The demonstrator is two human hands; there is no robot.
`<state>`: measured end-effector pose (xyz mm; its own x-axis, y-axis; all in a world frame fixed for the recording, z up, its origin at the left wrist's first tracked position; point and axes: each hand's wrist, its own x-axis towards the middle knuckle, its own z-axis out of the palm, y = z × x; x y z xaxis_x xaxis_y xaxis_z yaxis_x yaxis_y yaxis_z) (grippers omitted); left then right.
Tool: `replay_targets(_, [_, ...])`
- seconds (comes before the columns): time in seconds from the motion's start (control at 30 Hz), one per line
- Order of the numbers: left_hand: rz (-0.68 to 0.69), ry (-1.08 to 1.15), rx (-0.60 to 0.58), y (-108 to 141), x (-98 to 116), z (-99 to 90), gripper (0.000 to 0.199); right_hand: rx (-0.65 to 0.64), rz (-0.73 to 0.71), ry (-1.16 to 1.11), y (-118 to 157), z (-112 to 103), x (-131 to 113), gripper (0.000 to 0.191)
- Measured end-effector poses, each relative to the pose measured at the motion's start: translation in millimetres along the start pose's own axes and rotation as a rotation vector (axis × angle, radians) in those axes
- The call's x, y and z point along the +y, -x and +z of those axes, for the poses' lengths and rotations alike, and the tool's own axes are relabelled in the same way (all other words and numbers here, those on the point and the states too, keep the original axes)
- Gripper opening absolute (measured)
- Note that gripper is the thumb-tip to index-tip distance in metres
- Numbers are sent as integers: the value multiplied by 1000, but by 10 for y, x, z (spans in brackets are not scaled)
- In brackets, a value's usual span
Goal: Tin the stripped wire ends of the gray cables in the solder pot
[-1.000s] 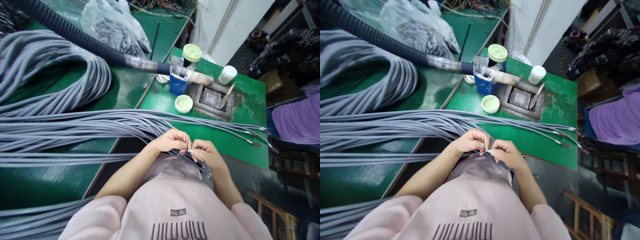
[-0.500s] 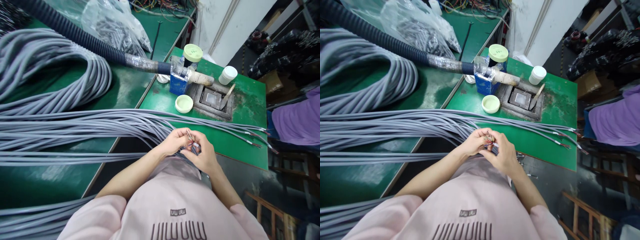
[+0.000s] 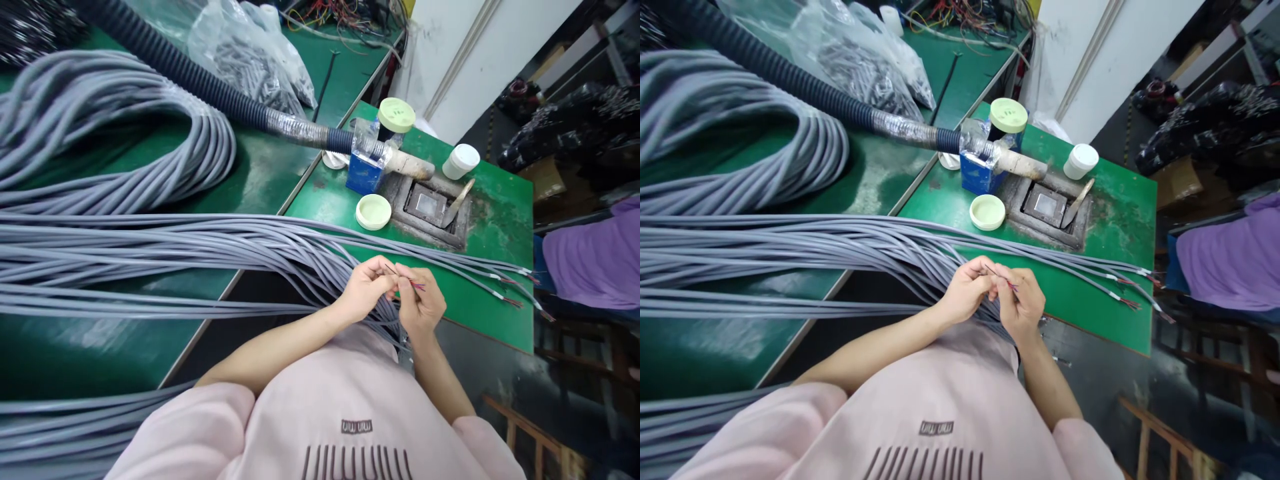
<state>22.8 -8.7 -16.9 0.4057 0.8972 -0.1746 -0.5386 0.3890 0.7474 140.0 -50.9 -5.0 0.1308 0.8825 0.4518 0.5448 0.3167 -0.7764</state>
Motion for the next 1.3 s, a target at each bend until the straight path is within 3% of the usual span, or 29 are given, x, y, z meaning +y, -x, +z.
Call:
replay_targets(0.23, [135,-163,56,3,71,-4,20,-3,64,75,-57,22,20,16])
replay_targets(0.37, [206,-260,52,6,182,-136,21,-44,118,167,-181,-86,17,16])
replay_targets(0.57, [688,-946,153,-28,441,-538,12,-189,19,319,-828,-175,23,29])
replay_targets(0.67, [814,-1208,81,-74,444,-664,13,-324,-58,416,-1226,-69,117,36])
replay_targets(0.77, [868,-1395,-9,-106,383,-696,15,-452,-104,568,-1524,104,246,36])
replay_targets(0.9, [896,-1477,5,-117,330,-699,16,-598,-103,779,-1719,329,328,31])
replay_targets(1.1, [905,-1481,-4,-120,313,-734,17,-704,-81,1003,-1791,495,286,30])
replay_targets(1.3, [914,-1470,-6,-124,303,-741,17,-729,-81,1073,-1806,554,326,31])
